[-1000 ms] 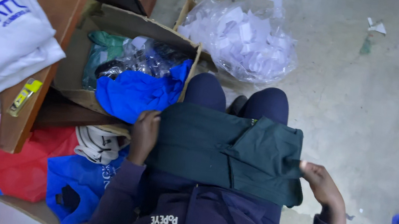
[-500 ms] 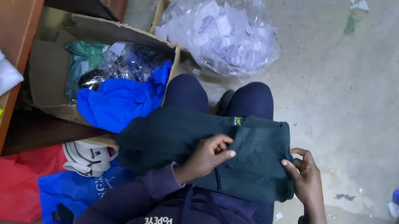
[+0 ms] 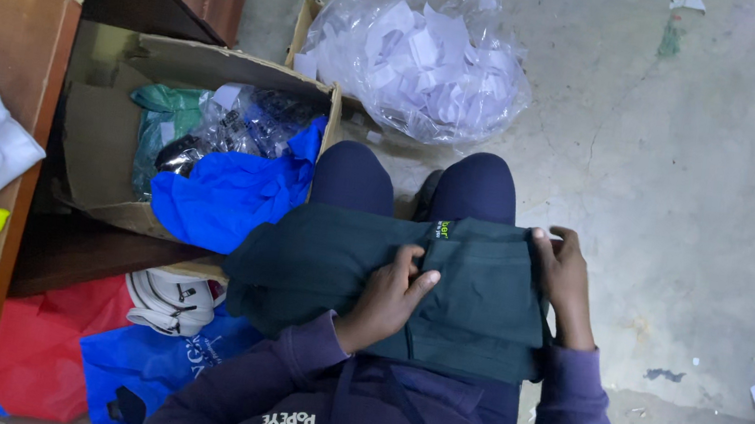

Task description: The person uses shears to cut a white fabric strip from a roll and then stitches the label onto a green garment using a small handheld sewing tool.

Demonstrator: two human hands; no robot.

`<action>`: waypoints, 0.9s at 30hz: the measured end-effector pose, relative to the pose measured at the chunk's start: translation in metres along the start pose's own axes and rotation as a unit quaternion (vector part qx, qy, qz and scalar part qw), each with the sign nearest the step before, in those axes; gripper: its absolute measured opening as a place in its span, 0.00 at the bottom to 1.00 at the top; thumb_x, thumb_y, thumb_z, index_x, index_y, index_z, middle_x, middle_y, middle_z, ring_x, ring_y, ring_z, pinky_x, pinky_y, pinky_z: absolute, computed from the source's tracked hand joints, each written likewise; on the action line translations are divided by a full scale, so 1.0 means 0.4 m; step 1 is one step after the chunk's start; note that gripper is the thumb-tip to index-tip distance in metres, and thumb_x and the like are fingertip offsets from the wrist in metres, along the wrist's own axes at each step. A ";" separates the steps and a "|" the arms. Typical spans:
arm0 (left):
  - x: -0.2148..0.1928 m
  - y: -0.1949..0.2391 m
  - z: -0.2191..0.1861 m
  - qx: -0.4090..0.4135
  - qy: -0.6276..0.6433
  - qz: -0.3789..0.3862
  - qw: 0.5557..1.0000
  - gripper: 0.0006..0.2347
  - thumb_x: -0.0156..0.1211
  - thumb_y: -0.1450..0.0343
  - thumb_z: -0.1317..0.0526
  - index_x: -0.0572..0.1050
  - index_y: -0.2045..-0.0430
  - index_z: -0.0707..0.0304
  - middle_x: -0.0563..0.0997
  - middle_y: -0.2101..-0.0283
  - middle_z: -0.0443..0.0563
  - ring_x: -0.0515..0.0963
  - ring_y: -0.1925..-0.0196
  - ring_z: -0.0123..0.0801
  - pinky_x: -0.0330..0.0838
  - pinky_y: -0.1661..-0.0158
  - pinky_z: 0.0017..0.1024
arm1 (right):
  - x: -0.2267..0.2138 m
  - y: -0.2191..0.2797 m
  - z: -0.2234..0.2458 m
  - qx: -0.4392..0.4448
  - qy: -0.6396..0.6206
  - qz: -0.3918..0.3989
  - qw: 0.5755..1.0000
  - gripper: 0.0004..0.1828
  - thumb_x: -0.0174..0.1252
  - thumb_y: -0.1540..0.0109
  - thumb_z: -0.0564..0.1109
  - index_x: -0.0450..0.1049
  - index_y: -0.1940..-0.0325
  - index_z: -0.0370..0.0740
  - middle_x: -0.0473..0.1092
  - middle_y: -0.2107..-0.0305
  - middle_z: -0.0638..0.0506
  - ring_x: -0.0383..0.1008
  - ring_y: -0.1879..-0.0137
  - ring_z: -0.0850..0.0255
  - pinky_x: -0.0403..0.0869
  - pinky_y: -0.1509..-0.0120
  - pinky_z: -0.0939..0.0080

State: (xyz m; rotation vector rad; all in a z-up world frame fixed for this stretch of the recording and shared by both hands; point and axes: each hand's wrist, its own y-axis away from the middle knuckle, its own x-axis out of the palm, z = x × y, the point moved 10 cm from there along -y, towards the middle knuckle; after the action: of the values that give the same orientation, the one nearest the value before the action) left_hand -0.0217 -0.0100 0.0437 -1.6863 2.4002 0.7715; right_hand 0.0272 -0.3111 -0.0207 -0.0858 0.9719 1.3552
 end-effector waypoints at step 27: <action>0.020 -0.085 0.065 0.038 -0.002 -0.123 0.992 0.17 0.54 0.22 0.65 0.64 0.36 0.62 0.79 0.51 0.78 0.82 0.48 0.70 0.82 0.53 0.55 | 0.173 0.275 0.225 -0.273 0.225 -0.031 0.935 0.34 0.51 0.30 0.66 0.64 0.21 0.54 0.57 0.24 0.42 0.52 0.19 0.35 0.50 0.19 0.26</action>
State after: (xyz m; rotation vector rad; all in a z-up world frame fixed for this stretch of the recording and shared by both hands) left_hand 0.0011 -0.0133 0.0067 -1.8984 2.1332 0.6365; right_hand -0.0237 -0.1762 0.0439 -0.8737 0.9251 1.5480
